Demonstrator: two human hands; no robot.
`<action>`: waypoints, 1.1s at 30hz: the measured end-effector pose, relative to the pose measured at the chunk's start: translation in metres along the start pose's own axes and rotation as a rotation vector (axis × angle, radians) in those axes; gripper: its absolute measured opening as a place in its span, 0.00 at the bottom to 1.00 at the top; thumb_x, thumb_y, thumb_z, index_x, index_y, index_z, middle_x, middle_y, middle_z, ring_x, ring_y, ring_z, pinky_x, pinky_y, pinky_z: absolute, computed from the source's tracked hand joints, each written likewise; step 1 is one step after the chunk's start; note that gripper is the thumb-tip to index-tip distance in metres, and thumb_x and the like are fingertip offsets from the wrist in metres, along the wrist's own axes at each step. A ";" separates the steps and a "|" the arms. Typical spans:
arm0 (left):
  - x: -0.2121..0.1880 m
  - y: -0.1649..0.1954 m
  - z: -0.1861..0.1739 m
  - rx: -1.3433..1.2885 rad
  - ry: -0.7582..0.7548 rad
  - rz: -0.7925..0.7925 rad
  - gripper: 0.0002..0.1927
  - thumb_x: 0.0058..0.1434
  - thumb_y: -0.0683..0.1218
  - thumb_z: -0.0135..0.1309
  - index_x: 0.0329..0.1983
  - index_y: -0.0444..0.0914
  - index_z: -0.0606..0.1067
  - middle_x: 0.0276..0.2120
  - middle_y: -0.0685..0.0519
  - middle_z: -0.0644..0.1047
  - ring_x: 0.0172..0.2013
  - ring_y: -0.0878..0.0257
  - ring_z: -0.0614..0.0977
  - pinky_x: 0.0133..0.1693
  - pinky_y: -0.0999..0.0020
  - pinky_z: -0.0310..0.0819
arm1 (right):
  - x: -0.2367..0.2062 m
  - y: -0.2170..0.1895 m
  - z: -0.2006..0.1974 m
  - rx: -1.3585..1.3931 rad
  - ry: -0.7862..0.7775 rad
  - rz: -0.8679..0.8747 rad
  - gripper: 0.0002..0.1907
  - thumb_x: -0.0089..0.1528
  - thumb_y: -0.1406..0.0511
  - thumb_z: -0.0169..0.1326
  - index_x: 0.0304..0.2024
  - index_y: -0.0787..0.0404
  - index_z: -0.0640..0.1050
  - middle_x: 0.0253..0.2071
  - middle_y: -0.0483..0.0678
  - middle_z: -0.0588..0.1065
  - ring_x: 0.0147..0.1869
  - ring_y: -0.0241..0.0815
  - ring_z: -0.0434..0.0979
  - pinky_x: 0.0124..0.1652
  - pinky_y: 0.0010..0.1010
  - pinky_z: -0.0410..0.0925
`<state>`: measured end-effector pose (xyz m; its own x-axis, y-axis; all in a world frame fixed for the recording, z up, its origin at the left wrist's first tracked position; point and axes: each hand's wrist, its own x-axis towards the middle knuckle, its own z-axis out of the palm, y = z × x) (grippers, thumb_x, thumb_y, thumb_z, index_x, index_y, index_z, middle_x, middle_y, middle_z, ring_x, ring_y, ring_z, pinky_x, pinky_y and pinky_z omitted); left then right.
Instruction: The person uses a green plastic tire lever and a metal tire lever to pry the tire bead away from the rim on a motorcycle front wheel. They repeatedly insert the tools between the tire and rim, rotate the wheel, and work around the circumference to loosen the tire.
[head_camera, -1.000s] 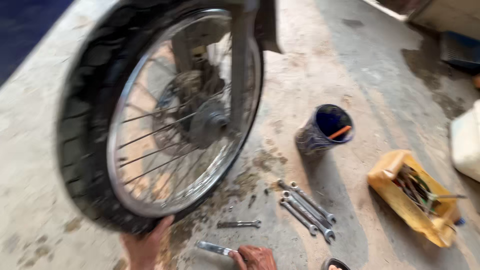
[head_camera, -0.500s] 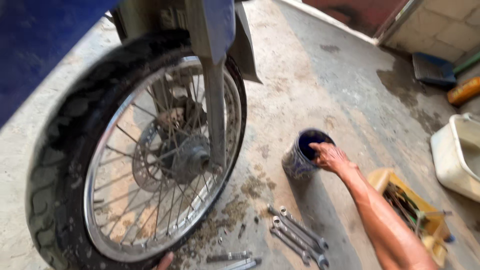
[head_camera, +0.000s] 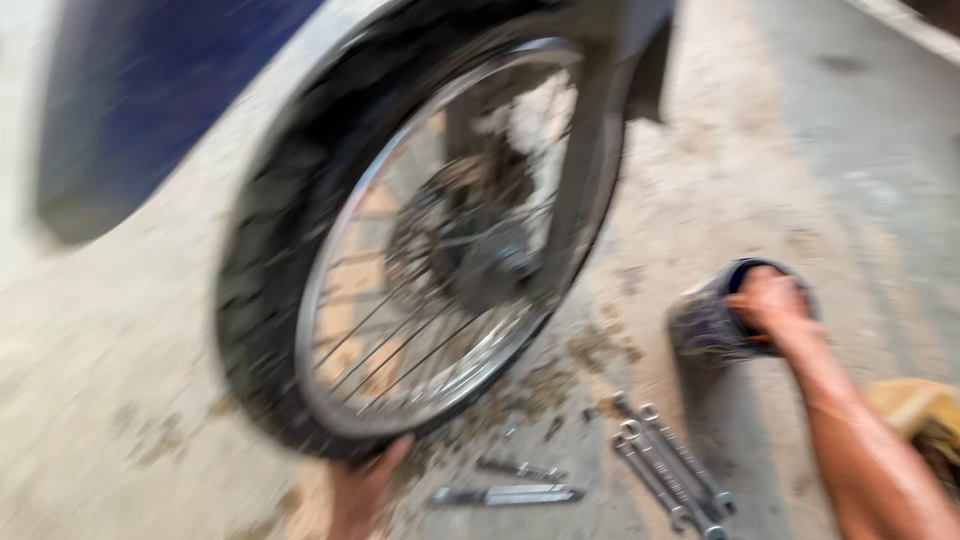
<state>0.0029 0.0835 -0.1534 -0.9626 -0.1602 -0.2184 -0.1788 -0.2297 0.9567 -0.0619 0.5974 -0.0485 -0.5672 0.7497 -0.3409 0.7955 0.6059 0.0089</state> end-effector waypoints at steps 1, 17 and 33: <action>-0.005 -0.001 -0.004 0.019 -0.026 -0.036 0.38 0.44 0.38 0.71 0.61 0.32 0.72 0.57 0.46 0.76 0.53 0.58 0.78 0.53 0.63 0.76 | -0.006 0.000 0.000 -0.143 0.108 -0.211 0.20 0.59 0.55 0.66 0.41 0.66 0.80 0.41 0.63 0.81 0.42 0.58 0.83 0.36 0.44 0.75; -0.020 0.032 -0.046 0.061 -0.140 0.174 0.13 0.46 0.40 0.66 0.36 0.39 0.82 0.32 0.52 0.86 0.30 0.64 0.87 0.34 0.64 0.86 | -0.198 0.026 0.062 0.331 0.348 -0.969 0.08 0.63 0.68 0.59 0.44 0.51 0.83 0.30 0.44 0.83 0.27 0.34 0.80 0.29 0.28 0.70; -0.019 0.111 -0.068 0.170 -0.135 0.433 0.24 0.53 0.46 0.64 0.49 0.35 0.69 0.34 0.55 0.77 0.33 0.65 0.81 0.32 0.69 0.81 | -0.375 -0.082 0.180 0.649 0.452 -1.507 0.22 0.58 0.73 0.61 0.56 0.62 0.77 0.24 0.48 0.77 0.18 0.42 0.72 0.18 0.37 0.63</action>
<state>0.0149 -0.0037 -0.0565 -0.9717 -0.0780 0.2231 0.2243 -0.0075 0.9745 0.1237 0.2190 -0.0903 -0.7637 -0.2657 0.5884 -0.5798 0.6832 -0.4439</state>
